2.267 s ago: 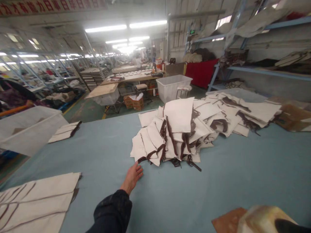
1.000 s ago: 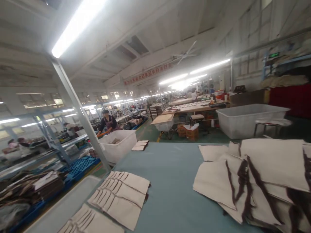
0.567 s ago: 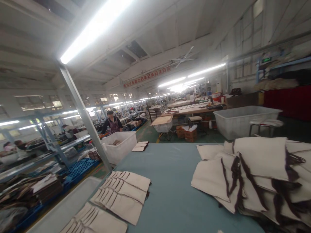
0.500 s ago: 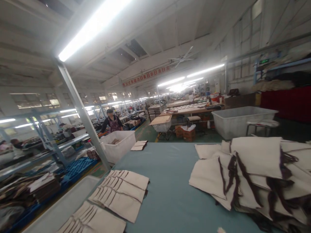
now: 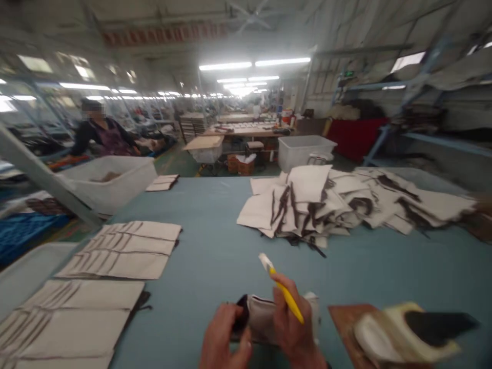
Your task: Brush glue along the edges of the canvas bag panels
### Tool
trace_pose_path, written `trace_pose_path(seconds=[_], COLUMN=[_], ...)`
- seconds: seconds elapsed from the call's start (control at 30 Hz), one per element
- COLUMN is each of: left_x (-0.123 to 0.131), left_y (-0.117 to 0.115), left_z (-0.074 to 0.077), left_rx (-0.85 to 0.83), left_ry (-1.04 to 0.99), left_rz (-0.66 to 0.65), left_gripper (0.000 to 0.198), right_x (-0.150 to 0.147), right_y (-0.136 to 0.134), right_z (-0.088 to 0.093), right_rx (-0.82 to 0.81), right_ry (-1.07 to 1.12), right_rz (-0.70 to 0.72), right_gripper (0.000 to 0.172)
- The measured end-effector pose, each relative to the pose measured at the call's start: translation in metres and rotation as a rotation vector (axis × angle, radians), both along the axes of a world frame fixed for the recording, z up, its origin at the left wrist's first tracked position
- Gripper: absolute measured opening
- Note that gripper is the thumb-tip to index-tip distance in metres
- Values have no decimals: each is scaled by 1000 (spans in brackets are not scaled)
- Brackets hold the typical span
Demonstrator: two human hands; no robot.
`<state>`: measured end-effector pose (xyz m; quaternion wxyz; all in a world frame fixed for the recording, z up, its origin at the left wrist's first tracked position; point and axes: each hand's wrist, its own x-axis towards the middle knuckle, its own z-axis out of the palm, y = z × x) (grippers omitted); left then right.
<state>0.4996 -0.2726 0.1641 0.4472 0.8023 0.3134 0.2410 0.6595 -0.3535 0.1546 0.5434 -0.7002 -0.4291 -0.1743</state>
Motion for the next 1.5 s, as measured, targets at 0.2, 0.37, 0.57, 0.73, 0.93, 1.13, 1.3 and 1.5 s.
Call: trace_pose_path(seconds=[0.2,0.37,0.57,0.73,0.93,1.13,1.3,1.5], left_x=[9,14,15,18,19,16,15,16], left_y=[11,14,23,33,34,29,28,29], left_z=[30,28,24,28,31,31,28,28], left_rx=[-173,-190,-492,-538,-669,-915,-969,-983], left_ry=[75,58,-32,-25,6,-72,-82,-75], left_rz=[-224,-314,-356,-338,-339,-286,-258,-251], left_gripper=[11,19,43,44,41,52,54,57], right_x=[-6,-9,6,12,2,0,-1,0], right_y=[1,-2,-12,-30,-31,-27,-29,-25], right_z=[10,4,20,43,30,19,31,34], right_rx=[-64,-62,165,284,79,16,68,14], right_ry=[59,128,568,818,731,453,334,282], right_rz=[56,78,21,238,463,301,272,223], right_gripper=[24,28,41,43,39,36,32,33])
